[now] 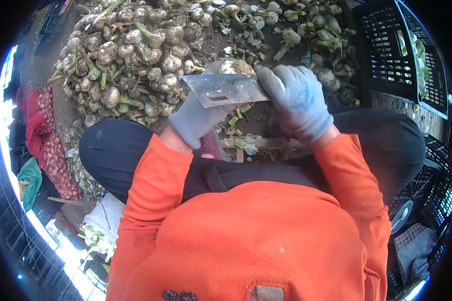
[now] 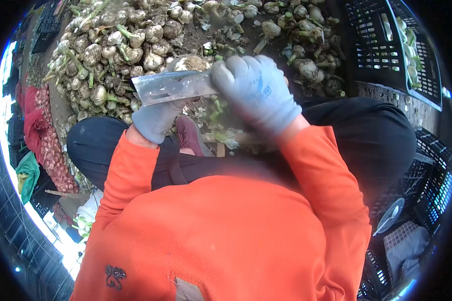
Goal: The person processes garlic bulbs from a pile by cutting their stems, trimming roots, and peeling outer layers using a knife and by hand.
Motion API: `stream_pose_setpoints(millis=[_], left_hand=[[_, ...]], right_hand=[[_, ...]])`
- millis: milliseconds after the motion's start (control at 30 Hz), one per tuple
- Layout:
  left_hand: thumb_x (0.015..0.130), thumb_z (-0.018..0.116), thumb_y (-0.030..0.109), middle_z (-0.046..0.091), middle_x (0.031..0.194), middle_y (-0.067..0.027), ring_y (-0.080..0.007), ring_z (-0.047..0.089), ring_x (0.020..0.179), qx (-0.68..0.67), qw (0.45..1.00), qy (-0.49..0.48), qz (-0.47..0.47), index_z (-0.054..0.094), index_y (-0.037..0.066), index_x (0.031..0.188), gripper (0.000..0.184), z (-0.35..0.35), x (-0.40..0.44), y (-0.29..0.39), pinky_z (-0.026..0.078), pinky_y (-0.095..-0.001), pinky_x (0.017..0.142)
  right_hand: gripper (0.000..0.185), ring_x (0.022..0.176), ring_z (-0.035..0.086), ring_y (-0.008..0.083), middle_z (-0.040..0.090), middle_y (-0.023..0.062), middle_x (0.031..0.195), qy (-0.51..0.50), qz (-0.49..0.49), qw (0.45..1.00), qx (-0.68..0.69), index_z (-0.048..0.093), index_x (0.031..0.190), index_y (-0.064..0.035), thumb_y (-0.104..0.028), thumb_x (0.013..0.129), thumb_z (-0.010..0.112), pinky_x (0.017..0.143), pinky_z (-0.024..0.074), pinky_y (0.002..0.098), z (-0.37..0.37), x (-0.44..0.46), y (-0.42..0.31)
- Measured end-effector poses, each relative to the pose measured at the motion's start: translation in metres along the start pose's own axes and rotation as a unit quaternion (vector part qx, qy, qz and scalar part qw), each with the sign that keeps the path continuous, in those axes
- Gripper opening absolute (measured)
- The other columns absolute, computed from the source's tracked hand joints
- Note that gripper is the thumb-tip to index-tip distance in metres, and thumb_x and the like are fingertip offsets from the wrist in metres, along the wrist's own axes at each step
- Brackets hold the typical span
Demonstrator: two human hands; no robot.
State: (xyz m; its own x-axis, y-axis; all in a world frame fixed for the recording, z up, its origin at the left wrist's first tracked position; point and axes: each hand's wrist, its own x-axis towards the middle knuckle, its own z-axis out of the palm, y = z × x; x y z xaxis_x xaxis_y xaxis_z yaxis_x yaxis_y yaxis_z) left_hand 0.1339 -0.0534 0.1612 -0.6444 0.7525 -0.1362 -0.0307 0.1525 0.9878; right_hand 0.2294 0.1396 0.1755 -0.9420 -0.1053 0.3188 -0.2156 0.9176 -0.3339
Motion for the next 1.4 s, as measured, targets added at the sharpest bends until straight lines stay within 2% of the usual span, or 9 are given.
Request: stream_pose_setpoints(millis=[200, 367, 567, 700, 867, 1133, 1233, 1300, 1400], left_hand=[[0.077, 0.082, 0.016, 0.067, 0.094, -0.0039, -0.0115, 0.065, 0.084, -0.118, 0.986, 0.026, -0.112, 0.054, 0.000, 0.119, 0.053, 0.022, 0.006, 0.059, 0.053, -0.0272, 0.072], [0.081, 0.076, 0.011, 0.068, 0.092, -0.0048, -0.0090, 0.063, 0.075, -0.083, 0.969, 0.094, -0.214, 0.057, 0.002, 0.112, 0.038, -0.005, 0.043, 0.011, 0.053, -0.0235, 0.066], [0.086, 0.072, 0.032, 0.067, 0.097, -0.0034, -0.0103, 0.061, 0.083, -0.323, 0.940, -0.055, -0.096, 0.064, 0.006, 0.111, 0.037, 0.027, 0.137, -0.015, 0.049, -0.0241, 0.074], [0.084, 0.070, 0.035, 0.065, 0.113, -0.0083, -0.0182, 0.063, 0.095, -0.009, 0.983, 0.104, -0.149, 0.058, 0.006, 0.126, 0.052, 0.007, 0.204, -0.065, 0.050, -0.0306, 0.085], [0.081, 0.070, 0.039, 0.047, 0.142, -0.0193, -0.0351, 0.055, 0.122, 0.522, 0.832, 0.137, -0.128, 0.039, 0.009, 0.143, 0.075, -0.024, 0.276, -0.141, 0.046, -0.0435, 0.101], [0.076, 0.073, 0.037, 0.048, 0.137, -0.0239, -0.0383, 0.055, 0.121, 0.604, 0.748, -0.028, -0.273, 0.044, 0.010, 0.138, 0.074, -0.023, 0.290, -0.138, 0.046, -0.0434, 0.101], [0.072, 0.078, 0.036, 0.054, 0.129, -0.0266, -0.0386, 0.057, 0.118, 0.515, 0.810, -0.010, -0.281, 0.046, 0.005, 0.136, 0.078, -0.025, 0.258, -0.130, 0.047, -0.0406, 0.098], [0.071, 0.081, 0.037, 0.062, 0.113, -0.0219, -0.0322, 0.063, 0.107, 0.400, 0.871, 0.069, -0.277, 0.047, 0.002, 0.132, 0.078, -0.034, 0.239, -0.128, 0.051, -0.0391, 0.089], [0.080, 0.079, 0.016, 0.062, 0.081, -0.0022, -0.0117, 0.059, 0.062, -0.126, 0.934, 0.198, -0.269, 0.054, 0.003, 0.114, 0.045, -0.037, 0.203, -0.125, 0.051, -0.0251, 0.056]], right_hand=[[0.015, 0.078, 0.065, 0.0327, 0.066, 0.0113, 0.087, -0.096, 0.172, 0.978, -0.072, 0.056, 0.091, -0.0081, -0.008, 0.077, 0.063, 0.067, 0.0515, 0.0439, 0.039, -0.019, 0.064], [0.019, 0.077, 0.061, 0.0375, 0.063, 0.0162, 0.086, 0.113, 0.256, 0.954, 0.110, 0.059, 0.098, -0.0061, -0.006, 0.079, 0.063, 0.065, 0.0489, 0.0420, -0.023, 0.005, 0.002], [0.022, 0.059, 0.048, 0.0059, 0.055, 0.0000, 0.076, 0.241, 0.478, 0.753, 0.383, 0.059, 0.105, -0.0010, -0.013, 0.088, 0.062, 0.052, 0.0364, 0.0198, -0.107, 0.004, 0.003], [0.026, 0.053, 0.042, 0.0069, 0.049, 0.0000, 0.069, 0.293, 0.526, 0.718, 0.350, 0.054, 0.097, -0.0030, -0.025, 0.085, 0.063, 0.048, 0.0309, 0.0207, -0.119, 0.011, 0.012], [0.034, 0.056, 0.042, 0.0064, 0.046, 0.0001, 0.070, 0.262, 0.568, 0.675, 0.392, 0.049, 0.100, -0.0034, -0.029, 0.084, 0.065, 0.049, 0.0308, 0.0204, -0.119, 0.020, 0.023], [0.035, 0.054, 0.043, 0.0065, 0.048, -0.0005, 0.069, 0.239, 0.589, 0.660, 0.400, 0.050, 0.103, -0.0026, -0.028, 0.085, 0.065, 0.048, 0.0306, 0.0206, -0.108, 0.025, 0.040], [0.037, 0.053, 0.042, 0.0062, 0.049, -0.0003, 0.067, 0.215, 0.585, 0.662, 0.416, 0.052, 0.107, -0.0011, -0.028, 0.085, 0.065, 0.047, 0.0304, 0.0203, -0.108, 0.022, 0.039], [0.038, 0.054, 0.043, 0.0058, 0.051, 0.0003, 0.069, 0.123, 0.477, 0.832, 0.256, 0.054, 0.108, 0.0002, -0.027, 0.086, 0.065, 0.048, 0.0316, 0.0202, -0.102, 0.007, 0.043], [0.029, 0.056, 0.047, 0.0060, 0.055, 0.0008, 0.074, 0.162, 0.536, 0.678, 0.476, 0.057, 0.110, -0.0009, -0.018, 0.087, 0.064, 0.050, 0.0353, 0.0206, -0.093, 0.004, 0.036]])
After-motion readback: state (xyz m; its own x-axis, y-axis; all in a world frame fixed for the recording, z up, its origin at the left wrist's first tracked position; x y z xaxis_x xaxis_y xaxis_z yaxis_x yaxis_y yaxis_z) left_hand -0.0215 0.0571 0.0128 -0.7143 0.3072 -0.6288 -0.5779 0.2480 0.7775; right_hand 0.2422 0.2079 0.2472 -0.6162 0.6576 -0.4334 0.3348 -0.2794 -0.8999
